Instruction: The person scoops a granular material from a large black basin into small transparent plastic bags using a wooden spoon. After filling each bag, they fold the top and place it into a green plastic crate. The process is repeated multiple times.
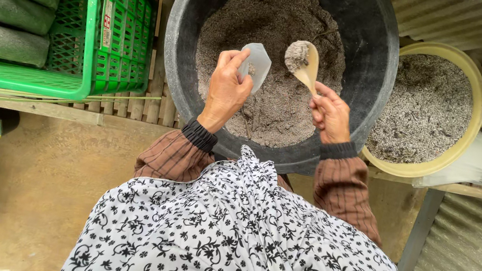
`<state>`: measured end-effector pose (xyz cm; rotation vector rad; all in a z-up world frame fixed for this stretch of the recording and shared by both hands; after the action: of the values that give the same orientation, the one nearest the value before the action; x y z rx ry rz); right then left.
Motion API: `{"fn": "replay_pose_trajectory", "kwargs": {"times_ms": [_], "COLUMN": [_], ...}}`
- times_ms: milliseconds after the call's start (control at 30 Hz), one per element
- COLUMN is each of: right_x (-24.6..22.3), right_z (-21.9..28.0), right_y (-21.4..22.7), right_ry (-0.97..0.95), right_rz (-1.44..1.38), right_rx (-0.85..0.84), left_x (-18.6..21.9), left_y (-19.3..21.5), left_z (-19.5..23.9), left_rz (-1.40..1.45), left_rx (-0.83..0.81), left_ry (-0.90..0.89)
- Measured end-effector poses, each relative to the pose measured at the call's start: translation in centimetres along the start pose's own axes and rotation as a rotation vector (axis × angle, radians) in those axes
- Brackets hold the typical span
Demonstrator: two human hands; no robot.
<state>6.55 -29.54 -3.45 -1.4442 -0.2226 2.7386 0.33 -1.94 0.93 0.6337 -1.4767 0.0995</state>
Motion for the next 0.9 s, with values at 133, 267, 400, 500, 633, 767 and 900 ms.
{"fn": "replay_pose_trajectory", "kwargs": {"times_ms": [133,267,400,500,633,767,900], "right_x": [-4.3,-6.9,-6.8,-5.6,-4.4,-4.4,-4.8], "right_z": [4.6,7.6,8.5,8.6,9.2,10.1,11.1], "right_y": [-0.8,-2.7,-5.5,-7.4,-8.7,-10.1,-11.1], "right_ry": [0.018,0.039,0.081,0.190,0.279,0.400,0.459], "right_rz": [0.027,0.066,0.133,0.283,0.424,0.634,0.741], "right_rx": [-0.020,-0.049,-0.089,-0.085,-0.016,0.030,0.067], "left_x": [-0.3,-0.6,-0.7,-0.7,-0.8,-0.7,-0.8], "left_y": [-0.8,-1.8,-1.7,-1.4,-0.8,-0.5,-0.5], "left_z": [-0.3,-0.7,-0.8,-0.9,-0.8,-0.8,-0.8], "left_rz": [-0.022,-0.065,-0.008,-0.014,-0.027,-0.016,-0.025], "left_rx": [-0.039,-0.077,-0.075,-0.042,-0.052,-0.035,-0.044], "left_ry": [-0.029,0.009,-0.010,-0.058,0.006,-0.046,-0.044]}}
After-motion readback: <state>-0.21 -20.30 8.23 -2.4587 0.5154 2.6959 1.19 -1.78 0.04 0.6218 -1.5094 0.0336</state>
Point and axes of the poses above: each hand's wrist, its own z-axis away from the middle knuckle, its own y-axis out of the back of the hand, x = y × z, the point moved 1 cm from there along -z, towards the middle knuckle, and after that the axes turned 8 degrees about x, right-handed, at the moved point
